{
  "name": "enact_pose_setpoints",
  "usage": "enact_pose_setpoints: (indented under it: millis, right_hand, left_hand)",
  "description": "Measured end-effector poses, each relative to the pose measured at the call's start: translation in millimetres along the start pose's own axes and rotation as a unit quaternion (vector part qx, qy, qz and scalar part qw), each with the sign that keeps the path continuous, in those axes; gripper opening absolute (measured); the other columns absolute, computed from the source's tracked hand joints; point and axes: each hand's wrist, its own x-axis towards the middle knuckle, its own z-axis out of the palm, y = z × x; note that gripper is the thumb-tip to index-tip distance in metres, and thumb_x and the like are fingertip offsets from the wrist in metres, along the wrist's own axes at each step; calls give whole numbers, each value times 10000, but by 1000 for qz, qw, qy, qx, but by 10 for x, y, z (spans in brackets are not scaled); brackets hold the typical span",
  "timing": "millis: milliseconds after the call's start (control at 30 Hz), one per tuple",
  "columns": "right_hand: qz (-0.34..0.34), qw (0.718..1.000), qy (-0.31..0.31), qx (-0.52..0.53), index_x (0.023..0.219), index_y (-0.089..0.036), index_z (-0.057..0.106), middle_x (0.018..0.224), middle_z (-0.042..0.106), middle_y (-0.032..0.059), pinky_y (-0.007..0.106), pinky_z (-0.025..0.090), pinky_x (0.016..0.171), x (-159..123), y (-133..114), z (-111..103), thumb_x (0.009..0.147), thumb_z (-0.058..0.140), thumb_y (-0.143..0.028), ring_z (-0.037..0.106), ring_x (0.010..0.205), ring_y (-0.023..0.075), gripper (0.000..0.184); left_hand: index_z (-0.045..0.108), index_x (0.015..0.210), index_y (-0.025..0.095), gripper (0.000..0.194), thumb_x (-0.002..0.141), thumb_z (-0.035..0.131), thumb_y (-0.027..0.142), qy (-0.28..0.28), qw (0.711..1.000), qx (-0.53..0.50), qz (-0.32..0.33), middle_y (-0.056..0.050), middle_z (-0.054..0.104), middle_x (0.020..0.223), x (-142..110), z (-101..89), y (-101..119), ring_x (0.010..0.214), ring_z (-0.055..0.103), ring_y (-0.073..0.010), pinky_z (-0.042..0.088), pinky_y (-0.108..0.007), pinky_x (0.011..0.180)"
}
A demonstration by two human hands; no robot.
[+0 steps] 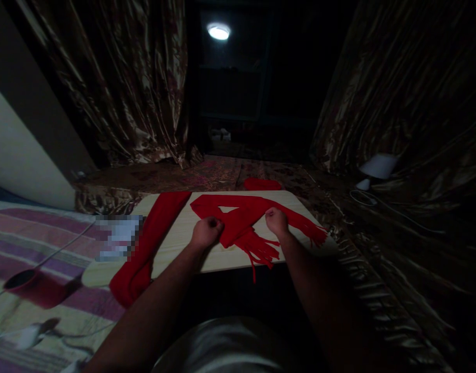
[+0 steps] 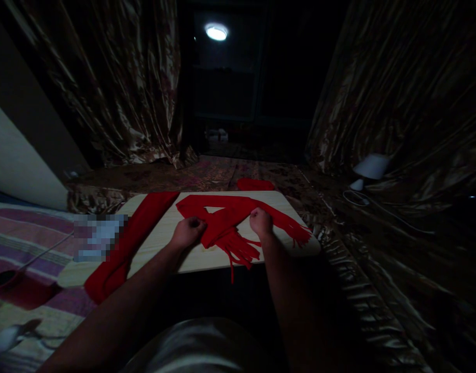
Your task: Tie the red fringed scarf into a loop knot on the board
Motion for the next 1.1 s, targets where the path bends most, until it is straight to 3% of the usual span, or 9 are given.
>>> enact_pose_setpoints:
  millis: [433,633,767,900,1000,1100]
  right_hand:
    - [-29,999,20,-3,845,-207,698,862,750,26,242,449,699,30,87,89,827,543,-181,673,781,169,158]
    - [-32,999,14,-3,863,-205,714,866,741,38,253,477,761,27,72,66,829,542,-159,674,807,174,182]
    - [-58,998,31,0,982,-185,745,1125,698,88,281,467,964,8,33,35,835,536,-158,649,1058,194,256]
    - [-59,998,10,-9,1209,-187,712,1489,479,95,296,364,1130,10,5,56,838,563,-194,502,1332,220,399]
    - [-37,999,-31,-18,1327,-199,646,1587,354,99,312,364,1135,39,-26,60,838,587,-246,478,1366,240,494]
    - [-13,998,-65,-22,1352,-202,621,1590,355,117,332,384,1117,95,-67,40,822,607,-263,508,1339,251,534]
  left_hand:
    - [702,785,199,249,814,603,426,-3,1000,-21,-1,-41,735,764,-13,-9,19,688,647,-167,408,-256,617]
    - [708,778,190,255,809,609,423,0,1000,-15,2,-39,727,743,-1,10,-6,680,639,-165,395,-249,599]
    - [721,794,183,262,826,588,407,-3,1000,-28,11,-47,726,741,-4,-2,8,671,638,-172,412,-263,611]
    - [743,797,168,231,813,588,339,14,997,-3,76,-82,740,837,4,-25,39,786,653,-205,465,-303,741]
    - [753,823,160,210,787,601,301,33,994,-14,105,-93,744,889,21,-20,26,866,657,-221,481,-326,836]
    - [756,848,158,220,776,599,294,18,993,-44,108,-88,750,900,25,-6,7,850,670,-215,501,-317,825]
